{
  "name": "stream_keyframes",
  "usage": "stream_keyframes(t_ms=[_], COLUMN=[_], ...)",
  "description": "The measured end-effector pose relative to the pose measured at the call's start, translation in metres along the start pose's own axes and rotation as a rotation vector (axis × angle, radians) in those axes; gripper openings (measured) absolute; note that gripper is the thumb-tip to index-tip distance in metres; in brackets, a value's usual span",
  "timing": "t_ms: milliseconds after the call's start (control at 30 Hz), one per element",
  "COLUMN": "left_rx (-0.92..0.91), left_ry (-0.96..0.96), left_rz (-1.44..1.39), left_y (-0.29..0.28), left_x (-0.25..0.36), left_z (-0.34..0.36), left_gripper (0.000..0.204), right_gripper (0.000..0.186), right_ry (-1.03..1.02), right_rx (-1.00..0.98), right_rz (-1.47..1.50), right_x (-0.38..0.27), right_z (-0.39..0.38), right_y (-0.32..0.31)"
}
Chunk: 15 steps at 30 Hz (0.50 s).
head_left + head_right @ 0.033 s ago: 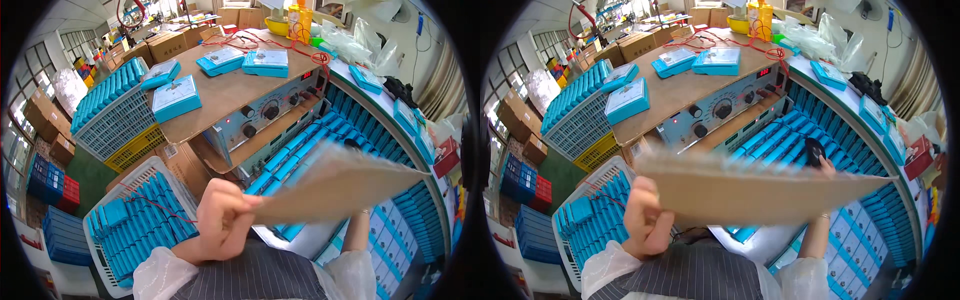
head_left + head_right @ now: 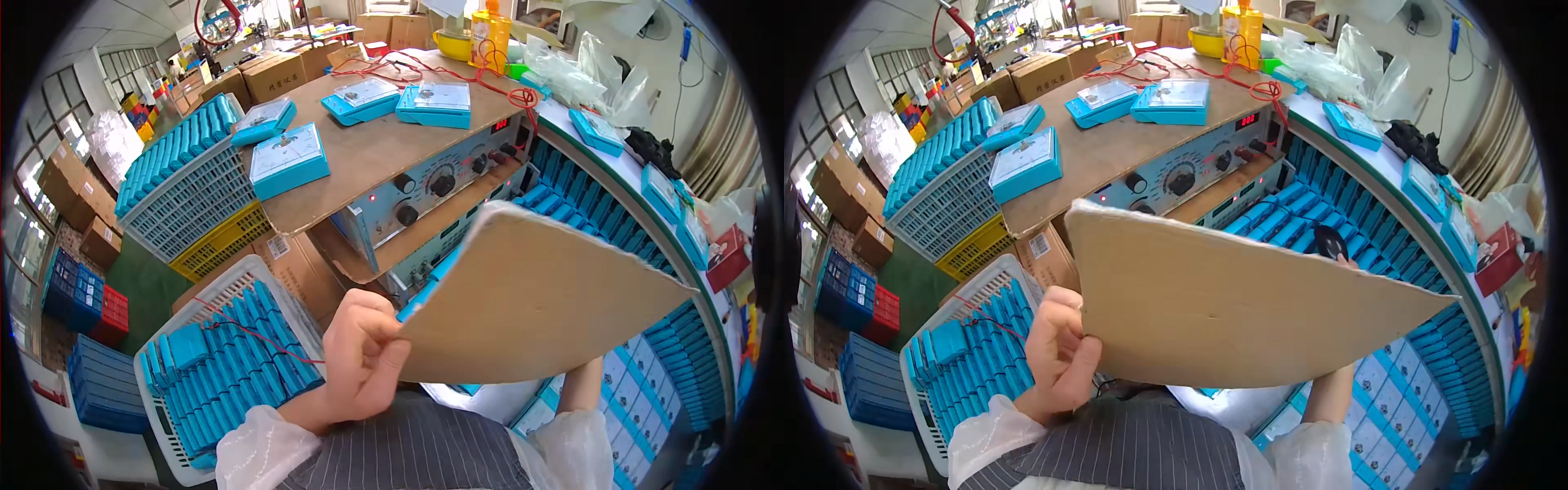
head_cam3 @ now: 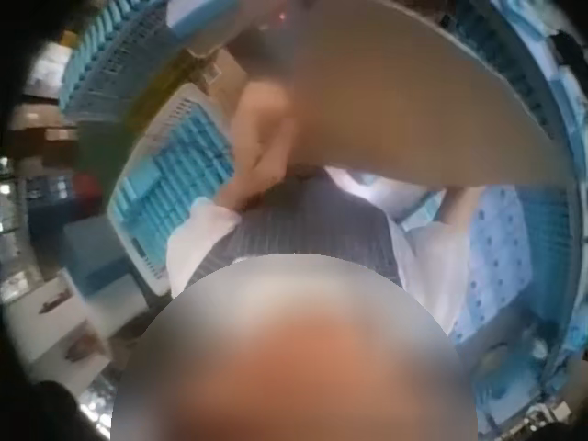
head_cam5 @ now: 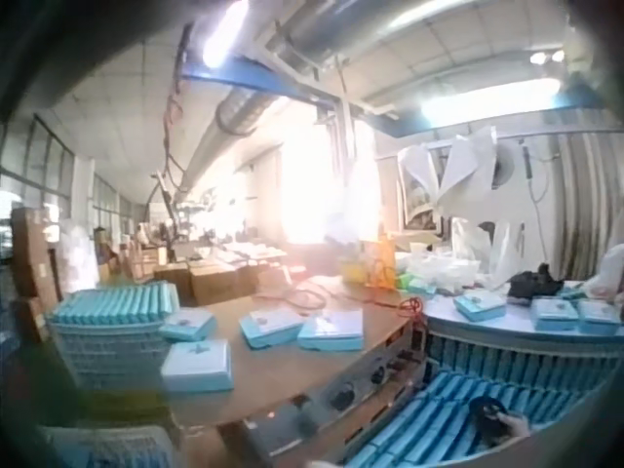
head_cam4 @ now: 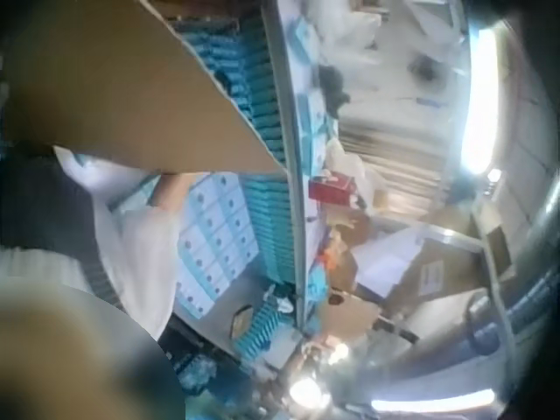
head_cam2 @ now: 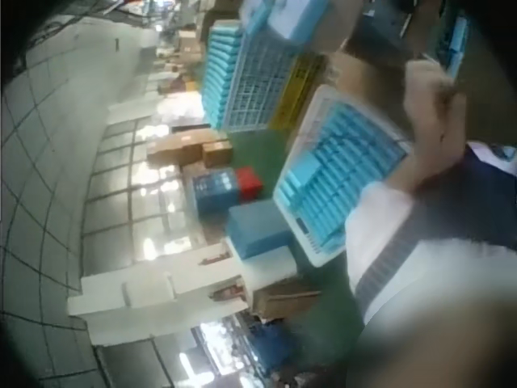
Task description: Testing a batch of analog ampere meters using a testing machine and probes.
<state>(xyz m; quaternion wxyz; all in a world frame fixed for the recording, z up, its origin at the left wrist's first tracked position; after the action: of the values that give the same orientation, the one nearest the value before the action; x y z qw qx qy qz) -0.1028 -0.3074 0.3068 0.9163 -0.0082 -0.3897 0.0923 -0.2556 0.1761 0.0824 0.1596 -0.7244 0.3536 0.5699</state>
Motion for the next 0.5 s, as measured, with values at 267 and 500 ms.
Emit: stream_keyframes(t_ms=[267,500], left_rx=[0.109,0.264], left_ry=[-0.696,-1.185], left_rz=[-0.237,-0.549], left_y=[-0.031,0.022], left_x=[-0.098,-0.133], left_z=[-0.062,-0.124], left_gripper=[0.007,0.007], right_gripper=[0.027,0.034], right_ry=[-0.281,-0.368], right_rx=[-0.138,-0.219], right_rz=[0.02,-0.151], right_x=[-0.049,-0.1], right_z=[-0.04,-0.093], right_y=[0.046,0.098])
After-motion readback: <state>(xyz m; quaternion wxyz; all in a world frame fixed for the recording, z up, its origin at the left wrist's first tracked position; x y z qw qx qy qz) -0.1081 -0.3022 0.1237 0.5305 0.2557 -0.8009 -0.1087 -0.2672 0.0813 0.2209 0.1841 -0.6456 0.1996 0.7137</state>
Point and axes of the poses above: each hand's wrist, its own z-axis towards the middle knuckle, its own y-axis out of the palm, x = y × z, the point moved 6 cm from there along z, towards the middle knuckle, and after that the axes turned 14 degrees about x, right-handed, at the moved point
